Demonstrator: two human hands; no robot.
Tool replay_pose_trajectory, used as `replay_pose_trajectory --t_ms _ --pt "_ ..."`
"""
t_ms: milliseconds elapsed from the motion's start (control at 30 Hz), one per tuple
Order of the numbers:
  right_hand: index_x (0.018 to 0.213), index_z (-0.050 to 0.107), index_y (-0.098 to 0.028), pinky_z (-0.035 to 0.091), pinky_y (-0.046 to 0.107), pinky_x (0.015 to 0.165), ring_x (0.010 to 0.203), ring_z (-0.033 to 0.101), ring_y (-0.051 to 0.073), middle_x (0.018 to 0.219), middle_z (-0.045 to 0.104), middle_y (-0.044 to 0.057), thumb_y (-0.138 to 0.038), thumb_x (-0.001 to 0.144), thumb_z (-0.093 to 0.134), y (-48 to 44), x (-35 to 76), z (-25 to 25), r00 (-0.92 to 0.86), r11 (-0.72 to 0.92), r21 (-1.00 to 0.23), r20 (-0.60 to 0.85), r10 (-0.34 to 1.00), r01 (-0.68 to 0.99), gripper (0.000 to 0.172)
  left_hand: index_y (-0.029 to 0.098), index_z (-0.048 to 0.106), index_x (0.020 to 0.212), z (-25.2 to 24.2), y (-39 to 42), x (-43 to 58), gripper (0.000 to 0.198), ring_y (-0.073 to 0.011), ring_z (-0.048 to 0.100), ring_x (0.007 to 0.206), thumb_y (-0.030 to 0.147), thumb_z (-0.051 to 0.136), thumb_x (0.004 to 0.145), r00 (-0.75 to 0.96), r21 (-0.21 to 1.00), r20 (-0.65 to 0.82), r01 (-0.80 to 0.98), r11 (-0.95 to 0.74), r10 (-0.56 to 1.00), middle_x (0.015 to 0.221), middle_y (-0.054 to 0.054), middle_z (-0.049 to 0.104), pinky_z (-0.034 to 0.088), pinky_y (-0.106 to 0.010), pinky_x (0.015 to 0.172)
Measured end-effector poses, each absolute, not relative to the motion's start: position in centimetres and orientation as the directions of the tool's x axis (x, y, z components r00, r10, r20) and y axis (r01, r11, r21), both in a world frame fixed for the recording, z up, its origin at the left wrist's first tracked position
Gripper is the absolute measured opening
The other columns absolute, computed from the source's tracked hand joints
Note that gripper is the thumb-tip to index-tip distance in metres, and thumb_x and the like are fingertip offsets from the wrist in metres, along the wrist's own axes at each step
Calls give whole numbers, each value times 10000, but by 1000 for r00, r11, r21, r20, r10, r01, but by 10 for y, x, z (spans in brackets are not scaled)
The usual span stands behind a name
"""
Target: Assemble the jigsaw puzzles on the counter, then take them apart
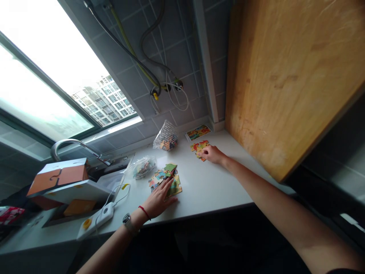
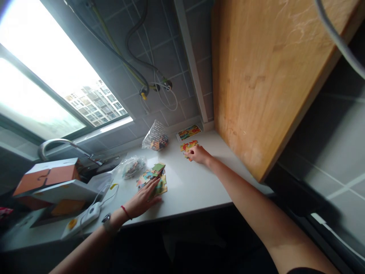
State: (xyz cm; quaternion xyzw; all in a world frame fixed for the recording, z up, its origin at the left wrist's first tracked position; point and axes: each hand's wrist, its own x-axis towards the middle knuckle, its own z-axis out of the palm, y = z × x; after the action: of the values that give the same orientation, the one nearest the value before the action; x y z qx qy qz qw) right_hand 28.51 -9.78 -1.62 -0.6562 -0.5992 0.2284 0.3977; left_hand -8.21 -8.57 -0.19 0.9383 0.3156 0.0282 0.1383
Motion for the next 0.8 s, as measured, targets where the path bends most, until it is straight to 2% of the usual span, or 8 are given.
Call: replay_pose_trajectory --t_ms 100,200,333,500,567,667,733,800 --pt "529 418 -231 283 288 578 581 418 141 534 426 -38 -531 806 634 -97 286 -17 183 26 -798 170 968 602 461 178 427 1557 -7 -69 -78 777 -400 383 1507 594 619 930 772 227 -38 625 -747 635 1605 -212 440 350 -595 1217" --pt "543 442 -227 294 290 584 590 443 145 548 466 -30 -516 820 638 -97 287 -17 187 27 -800 173 967 600 446 155 414 1560 -5 -55 -71 889 -393 373 1514 652 672 869 779 242 -75 620 -746 623 1600 -225 441 322 -577 1238" --pt "550 452 -223 307 286 590 592 457 141 553 475 -29 -514 836 622 -98 287 -17 169 37 -799 172 970 601 442 159 434 1541 5 -44 -61 1029 -414 454 1456 659 811 724 781 295 -89 614 -732 618 1562 -235 482 389 -563 1198" --pt "550 490 -208 334 275 589 603 473 133 564 505 -20 -499 829 647 -98 287 -15 152 69 -813 191 970 578 432 224 457 1512 17 -39 -53 1045 -376 567 1337 566 902 631 820 342 -36 548 -763 572 1466 -183 550 467 -525 1128" --pt "566 519 -199 361 261 572 598 493 127 576 545 -9 -504 825 668 -98 285 -13 150 76 -853 178 973 517 427 220 439 1512 18 -40 -51 1051 -375 560 1332 525 912 624 833 360 -33 525 -771 552 1468 -187 522 460 -534 1128" --pt "671 594 -179 410 233 504 561 539 119 628 625 13 -562 803 719 -102 278 -7 37 60 -951 75 997 303 424 203 407 1510 19 -49 -42 1038 -367 515 1364 469 909 641 864 402 -11 465 -789 504 1477 -191 481 420 -539 1162" --pt "789 651 -161 442 215 463 566 591 121 742 702 48 -607 766 767 -107 273 -2 -115 4 -987 -14 993 158 461 195 399 1503 18 -59 -31 1027 -362 473 1393 441 908 646 872 424 28 432 -796 488 1476 -188 467 405 -526 1178" --pt "929 702 -153 473 203 452 614 654 130 952 760 98 -637 741 796 -113 270 2 -268 -73 -993 -97 958 97 527 192 397 1497 17 -70 -18 1037 -363 466 1389 424 916 630 862 443 71 424 -790 503 1457 -186 469 415 -518 1171"
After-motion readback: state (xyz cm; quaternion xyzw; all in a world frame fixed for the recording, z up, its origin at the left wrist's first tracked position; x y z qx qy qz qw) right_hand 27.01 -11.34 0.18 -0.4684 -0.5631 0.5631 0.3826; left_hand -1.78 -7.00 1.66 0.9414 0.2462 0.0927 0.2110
